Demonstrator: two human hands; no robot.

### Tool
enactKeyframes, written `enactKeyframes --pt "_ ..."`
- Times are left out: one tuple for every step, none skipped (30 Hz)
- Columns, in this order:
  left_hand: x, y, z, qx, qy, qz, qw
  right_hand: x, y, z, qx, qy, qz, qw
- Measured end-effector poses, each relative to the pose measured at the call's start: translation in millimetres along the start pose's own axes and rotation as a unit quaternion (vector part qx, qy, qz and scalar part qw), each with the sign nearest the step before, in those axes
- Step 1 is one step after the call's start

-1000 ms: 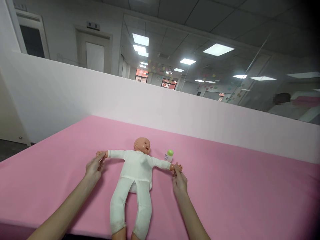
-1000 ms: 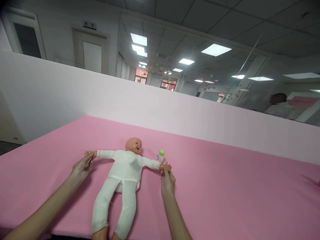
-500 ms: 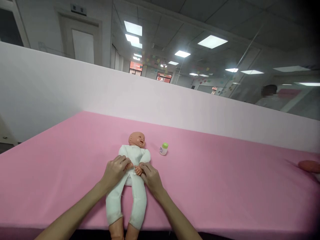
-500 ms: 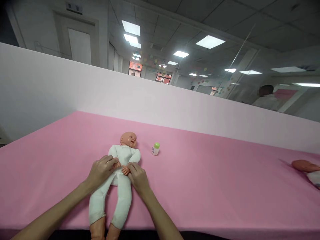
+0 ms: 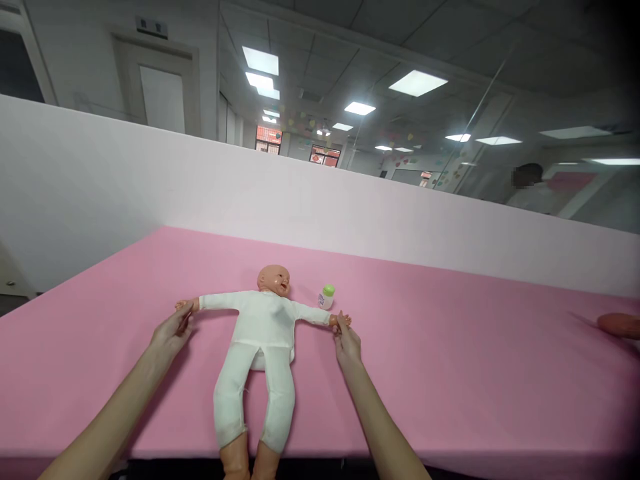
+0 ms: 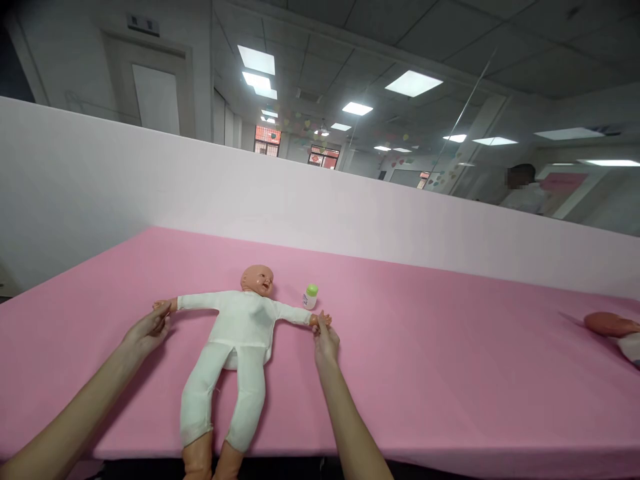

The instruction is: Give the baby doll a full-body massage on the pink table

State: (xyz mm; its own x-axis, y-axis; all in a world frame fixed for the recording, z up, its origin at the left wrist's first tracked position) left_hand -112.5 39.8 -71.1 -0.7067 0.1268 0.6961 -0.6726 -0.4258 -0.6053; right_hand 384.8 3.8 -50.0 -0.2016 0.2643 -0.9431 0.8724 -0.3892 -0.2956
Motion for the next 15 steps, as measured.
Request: enactKeyframes --pt "-1.2 -0.1 1.0 0.005 0.002 0.010 1.000 4.0 1.3 0.2 0.009 -0.024 -0.022 0.999" --pt "-1.1 -2.0 4.7 0.011 -0.003 0.006 1.000 5.6 0.9 1.0 0.017 -0.043 -0.038 0.998" --pt "0.3 -5.7 10.8 0.015 -0.019 -0.012 1.000 3.5 -1.4 2.2 0.022 -0.046 -0.042 0.998" --pt "3.2 -11.7 18.4 0.011 -0.045 -0.042 0.998 -1.5 -5.7 3.9 0.022 -0.040 -0.034 0.998" --pt "7.2 -19.9 27.3 -0.001 -0.082 -0.084 0.993 -8.6 -12.2 6.3 0.017 -0.026 -0.016 0.999" --pt "11.5 -30.4 37.1 -0.022 -0.128 -0.133 0.983 -17.0 -21.2 9.6 0.002 -0.007 0.009 1.000" --pt "15.1 -42.1 47.6 -0.047 -0.179 -0.185 0.965 -26.0 -32.4 14.1 -0.021 0.015 0.038 0.999" --pt "17.0 -54.1 58.3 -0.073 -0.230 -0.235 0.941 -34.6 -45.3 19.9 -0.050 0.041 0.067 0.996" --pt "16.7 -65.3 68.6 -0.095 -0.277 -0.282 0.914 -42.5 -59.0 27.2 -0.083 0.070 0.096 0.989" --pt "13.9 -75.4 77.8 -0.116 -0.315 -0.328 0.883 -48.7 -73.1 35.9 -0.120 0.102 0.130 0.979" --pt "8.7 -84.4 85.8 -0.138 -0.345 -0.373 0.850 -52.7 -86.5 45.7 -0.159 0.136 0.169 0.963" --pt "1.7 -92.4 92.6 -0.160 -0.370 -0.419 0.813 -54.0 -98.9 56.1 -0.199 0.169 0.216 0.941" --pt "-7.2 -99.5 98.7 -0.185 -0.392 -0.469 0.769 -52.1 -110.0 67.0 -0.241 0.203 0.267 0.911" --pt "-17.6 -105.9 104.2 -0.211 -0.413 -0.521 0.716 -47.3 -119.3 77.7 -0.285 0.236 0.319 0.873" --pt "-28.6 -110.9 109.5 -0.235 -0.433 -0.570 0.657 -40.7 -126.2 87.8 -0.322 0.269 0.364 0.831"
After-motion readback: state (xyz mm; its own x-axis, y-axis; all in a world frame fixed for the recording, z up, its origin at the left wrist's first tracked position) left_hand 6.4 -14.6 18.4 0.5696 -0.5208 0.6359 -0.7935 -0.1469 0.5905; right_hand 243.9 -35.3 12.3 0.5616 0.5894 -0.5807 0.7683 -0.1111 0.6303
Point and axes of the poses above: each hand's wrist, its own z-axis away from the middle knuckle, its own y-axis out of the back of the hand, x = y × z, the point moved 6 cm from there along -z, towards the middle knuckle, and after that the axes turned 15 degrees about -x, right-handed, at the moved point
